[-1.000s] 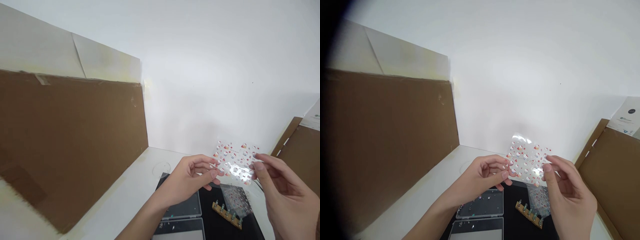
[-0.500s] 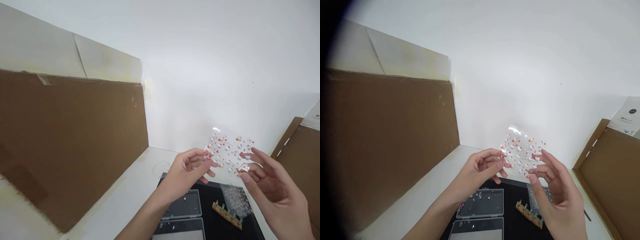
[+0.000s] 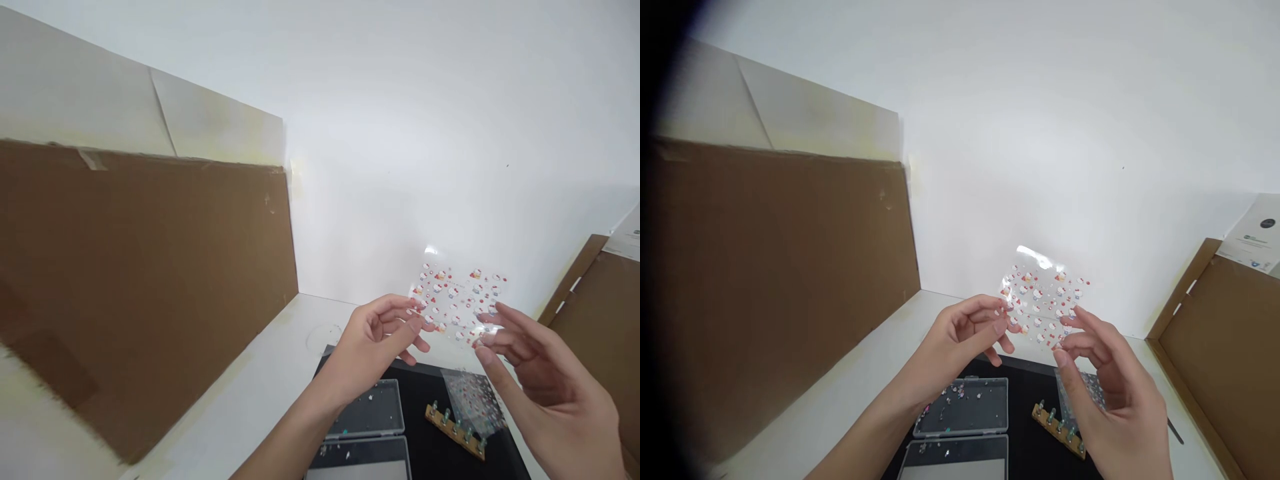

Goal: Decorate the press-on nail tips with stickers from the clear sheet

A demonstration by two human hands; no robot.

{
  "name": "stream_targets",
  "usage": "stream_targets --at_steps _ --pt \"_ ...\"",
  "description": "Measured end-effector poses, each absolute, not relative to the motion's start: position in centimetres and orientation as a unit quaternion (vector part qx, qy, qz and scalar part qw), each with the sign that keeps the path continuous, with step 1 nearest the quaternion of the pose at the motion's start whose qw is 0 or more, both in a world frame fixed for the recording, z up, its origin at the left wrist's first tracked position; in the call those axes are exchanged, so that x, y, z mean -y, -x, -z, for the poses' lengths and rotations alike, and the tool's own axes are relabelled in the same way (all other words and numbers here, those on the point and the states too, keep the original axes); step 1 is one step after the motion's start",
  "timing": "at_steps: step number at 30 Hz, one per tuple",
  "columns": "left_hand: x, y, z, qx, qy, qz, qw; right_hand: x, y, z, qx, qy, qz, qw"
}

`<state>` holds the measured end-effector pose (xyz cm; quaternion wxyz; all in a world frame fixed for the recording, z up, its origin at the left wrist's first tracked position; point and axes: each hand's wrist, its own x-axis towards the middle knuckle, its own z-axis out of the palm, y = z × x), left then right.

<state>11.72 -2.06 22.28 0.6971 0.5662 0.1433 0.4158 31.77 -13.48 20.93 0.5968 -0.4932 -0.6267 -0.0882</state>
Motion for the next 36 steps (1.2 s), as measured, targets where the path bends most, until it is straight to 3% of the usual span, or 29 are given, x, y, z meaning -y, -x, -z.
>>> stream_targets --at_steps 12,18,36 --pt "3.2 -13.7 -21.1 -0.017 -0.485 -0.36 0.797 13.5 -31.7 -21.1 0.652 0.486 0.09 0.575" --pt "4.1 -14.5 -20.9 -0.079 -0.492 -0.378 0.78 13.8 -30.9 -22.2 0.667 0.466 0.095 0.573" --pt "4.3 -13.4 -22.0 -0.017 -0.496 -0.372 0.784 14.1 -30.7 -23.5 0.711 0.462 0.182 0.498"
